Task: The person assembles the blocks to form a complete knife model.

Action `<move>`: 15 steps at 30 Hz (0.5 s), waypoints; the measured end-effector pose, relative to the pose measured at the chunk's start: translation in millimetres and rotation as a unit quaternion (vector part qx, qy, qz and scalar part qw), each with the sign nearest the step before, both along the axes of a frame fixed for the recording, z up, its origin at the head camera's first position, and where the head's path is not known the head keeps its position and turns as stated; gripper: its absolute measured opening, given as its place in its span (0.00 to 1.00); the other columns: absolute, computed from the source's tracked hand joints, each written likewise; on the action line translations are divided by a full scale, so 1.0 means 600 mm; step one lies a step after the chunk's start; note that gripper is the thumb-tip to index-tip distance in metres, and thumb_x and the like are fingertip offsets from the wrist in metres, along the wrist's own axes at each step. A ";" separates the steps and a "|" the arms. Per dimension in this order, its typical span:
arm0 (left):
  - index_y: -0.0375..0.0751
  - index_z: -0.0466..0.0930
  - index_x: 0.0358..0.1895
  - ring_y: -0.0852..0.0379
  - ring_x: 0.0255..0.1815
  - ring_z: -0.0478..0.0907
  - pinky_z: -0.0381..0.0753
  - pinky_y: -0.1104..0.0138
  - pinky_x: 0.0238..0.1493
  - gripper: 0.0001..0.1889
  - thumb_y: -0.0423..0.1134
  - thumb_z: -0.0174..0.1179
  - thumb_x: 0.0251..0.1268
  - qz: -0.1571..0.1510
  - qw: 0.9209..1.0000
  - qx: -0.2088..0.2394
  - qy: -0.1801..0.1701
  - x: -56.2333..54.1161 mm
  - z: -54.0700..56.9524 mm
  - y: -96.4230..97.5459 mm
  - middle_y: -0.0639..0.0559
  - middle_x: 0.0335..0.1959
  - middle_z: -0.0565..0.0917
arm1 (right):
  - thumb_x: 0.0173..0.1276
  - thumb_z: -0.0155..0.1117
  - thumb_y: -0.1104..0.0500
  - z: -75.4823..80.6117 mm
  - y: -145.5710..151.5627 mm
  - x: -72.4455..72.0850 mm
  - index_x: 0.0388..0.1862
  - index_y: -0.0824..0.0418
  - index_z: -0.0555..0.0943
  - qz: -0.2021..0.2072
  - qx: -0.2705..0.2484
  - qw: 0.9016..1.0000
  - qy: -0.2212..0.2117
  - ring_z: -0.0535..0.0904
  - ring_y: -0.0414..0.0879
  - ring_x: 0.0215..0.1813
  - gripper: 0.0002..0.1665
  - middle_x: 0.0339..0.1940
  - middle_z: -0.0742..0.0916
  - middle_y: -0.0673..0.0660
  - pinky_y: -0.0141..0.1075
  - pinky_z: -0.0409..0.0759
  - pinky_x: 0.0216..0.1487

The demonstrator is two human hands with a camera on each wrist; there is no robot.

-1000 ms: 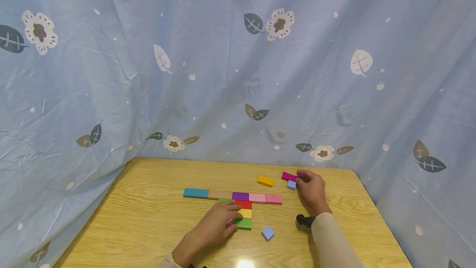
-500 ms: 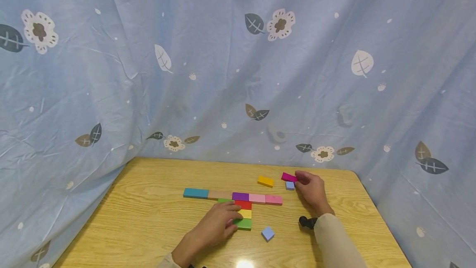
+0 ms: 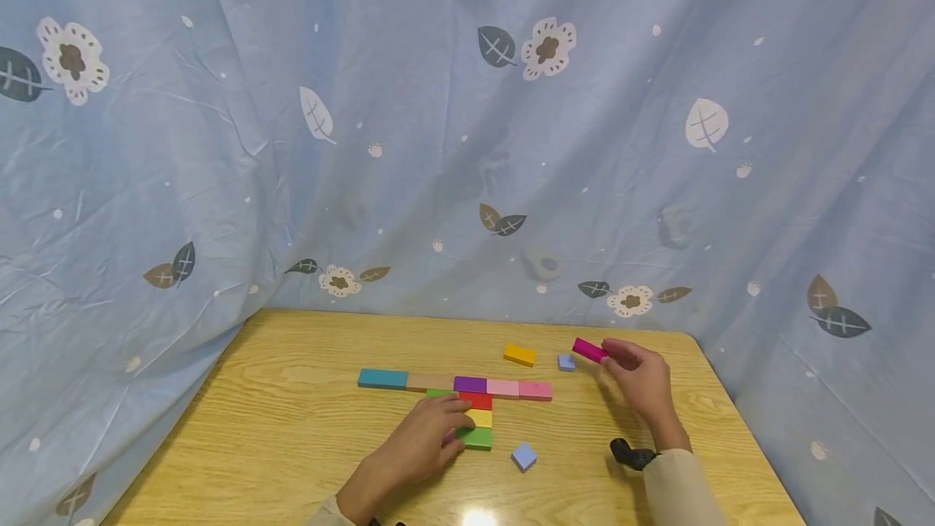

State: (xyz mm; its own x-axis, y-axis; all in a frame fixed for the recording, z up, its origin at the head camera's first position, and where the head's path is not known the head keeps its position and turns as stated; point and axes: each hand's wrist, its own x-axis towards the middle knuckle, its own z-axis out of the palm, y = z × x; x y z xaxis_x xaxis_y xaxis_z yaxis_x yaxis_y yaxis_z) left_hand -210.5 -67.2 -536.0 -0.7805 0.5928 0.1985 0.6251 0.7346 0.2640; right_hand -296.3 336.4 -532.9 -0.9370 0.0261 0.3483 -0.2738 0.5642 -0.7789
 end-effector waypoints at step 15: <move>0.55 0.92 0.58 0.48 0.78 0.78 0.78 0.45 0.79 0.12 0.42 0.71 0.75 0.011 0.999 0.002 -0.032 -0.004 -0.005 0.000 0.55 0.70 0.87 | 0.72 0.77 0.68 0.008 -0.087 0.070 0.59 0.65 0.91 0.102 0.024 0.994 0.026 0.91 0.34 0.53 0.17 0.55 0.94 0.62 0.24 0.89 0.54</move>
State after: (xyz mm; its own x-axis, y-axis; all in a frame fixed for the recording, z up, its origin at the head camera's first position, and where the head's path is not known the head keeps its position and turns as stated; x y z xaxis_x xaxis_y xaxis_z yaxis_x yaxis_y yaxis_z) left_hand -213.2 -67.1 -538.9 -0.8049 0.5743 0.1495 0.5900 0.7473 0.3057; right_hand -254.2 284.1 -528.3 -0.9015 -0.1803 0.3934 -0.4260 0.5293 -0.7337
